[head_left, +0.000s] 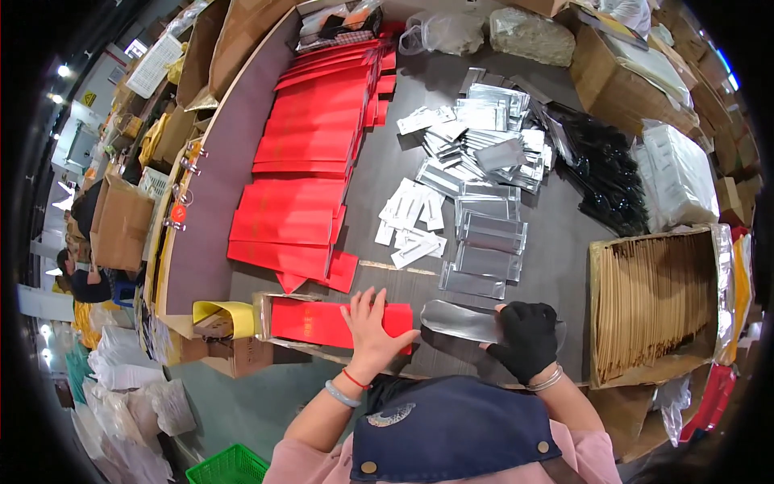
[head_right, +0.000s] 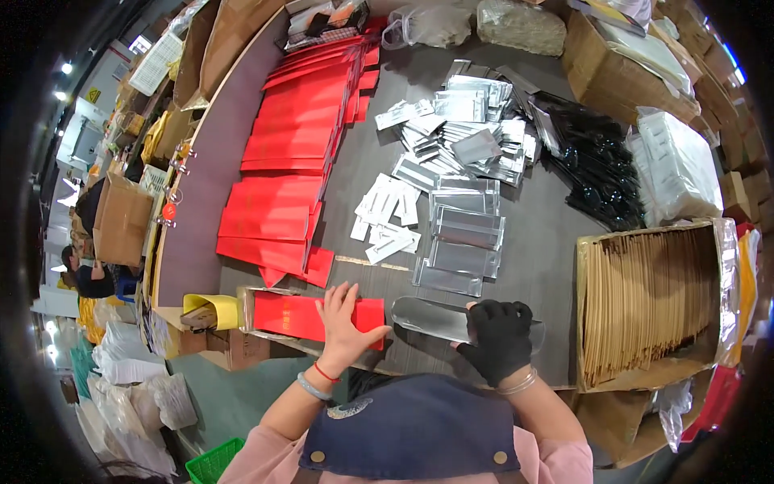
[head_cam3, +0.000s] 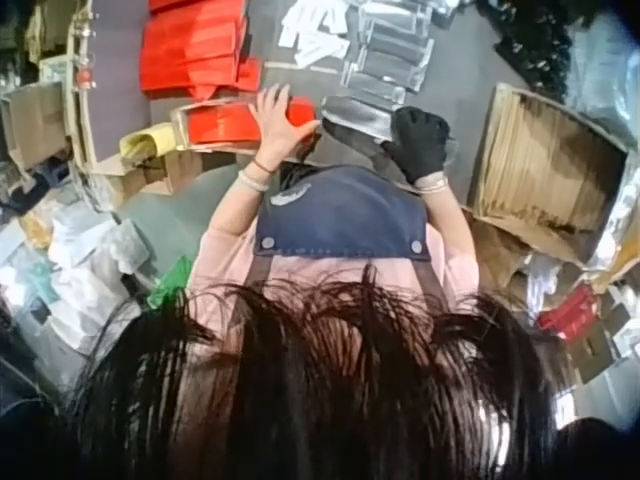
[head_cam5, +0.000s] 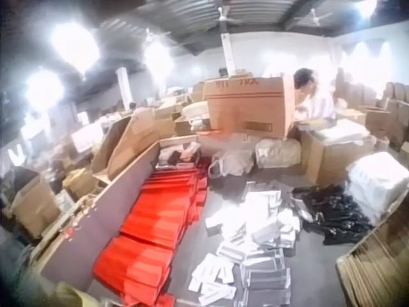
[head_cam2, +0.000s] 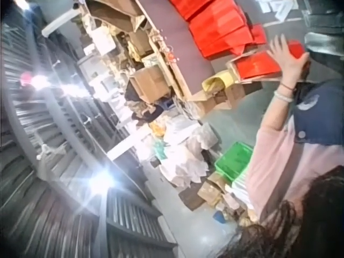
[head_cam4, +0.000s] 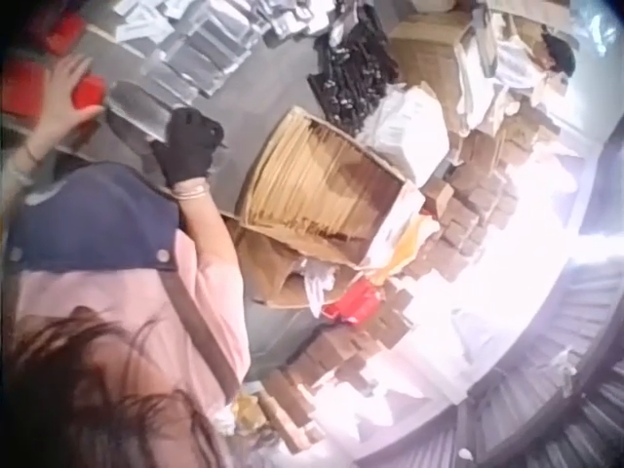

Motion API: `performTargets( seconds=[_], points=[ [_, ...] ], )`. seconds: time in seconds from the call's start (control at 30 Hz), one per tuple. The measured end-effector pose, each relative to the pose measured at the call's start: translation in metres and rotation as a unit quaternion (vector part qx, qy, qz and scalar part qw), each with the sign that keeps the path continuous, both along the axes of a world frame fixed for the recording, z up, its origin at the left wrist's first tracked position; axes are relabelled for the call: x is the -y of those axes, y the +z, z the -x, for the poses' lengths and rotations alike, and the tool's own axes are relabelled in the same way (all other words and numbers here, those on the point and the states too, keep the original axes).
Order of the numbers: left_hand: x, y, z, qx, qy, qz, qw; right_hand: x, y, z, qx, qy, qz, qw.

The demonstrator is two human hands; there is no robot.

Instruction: Packing small silver foil packets and wooden sticks into plastic bags at a factory workbench.

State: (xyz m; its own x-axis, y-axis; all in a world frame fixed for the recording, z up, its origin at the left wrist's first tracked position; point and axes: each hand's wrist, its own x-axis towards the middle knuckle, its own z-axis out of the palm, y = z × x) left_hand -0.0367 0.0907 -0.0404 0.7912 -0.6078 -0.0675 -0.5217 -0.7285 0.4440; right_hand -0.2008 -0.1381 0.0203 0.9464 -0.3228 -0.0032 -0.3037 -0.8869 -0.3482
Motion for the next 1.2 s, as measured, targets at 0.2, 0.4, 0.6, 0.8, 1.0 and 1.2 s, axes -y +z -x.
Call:
performTargets(
  seconds=[0.2,0.4,0.6,0.8,1.0,1.2],
  points=[
    [-0.001,0.004,-0.007,-0.064,0.012,0.037,0.997,-0.002,-0.003,0.002,-0.058,0.048,-0.057,0.996],
    [0.000,0.005,-0.006,-0.077,0.021,0.026,0.996,-0.006,-0.010,-0.007,-0.056,0.066,-0.098,0.991],
    [0.017,0.008,-0.029,-0.111,-0.060,0.028,0.992,-0.049,-0.053,-0.046,0.092,0.126,-0.104,0.982],
    [0.080,0.003,-0.077,0.014,-0.023,-0.036,0.999,0.044,-0.036,0.033,0.181,-0.125,-0.052,0.974],
    [0.098,0.001,-0.087,-0.126,-0.142,0.183,0.965,0.134,-0.087,0.210,0.141,-0.465,0.131,0.864],
    [0.183,-0.003,-0.076,0.165,-0.251,0.150,0.942,0.135,-0.065,0.196,0.002,-0.506,-0.017,0.862]
  ],
)
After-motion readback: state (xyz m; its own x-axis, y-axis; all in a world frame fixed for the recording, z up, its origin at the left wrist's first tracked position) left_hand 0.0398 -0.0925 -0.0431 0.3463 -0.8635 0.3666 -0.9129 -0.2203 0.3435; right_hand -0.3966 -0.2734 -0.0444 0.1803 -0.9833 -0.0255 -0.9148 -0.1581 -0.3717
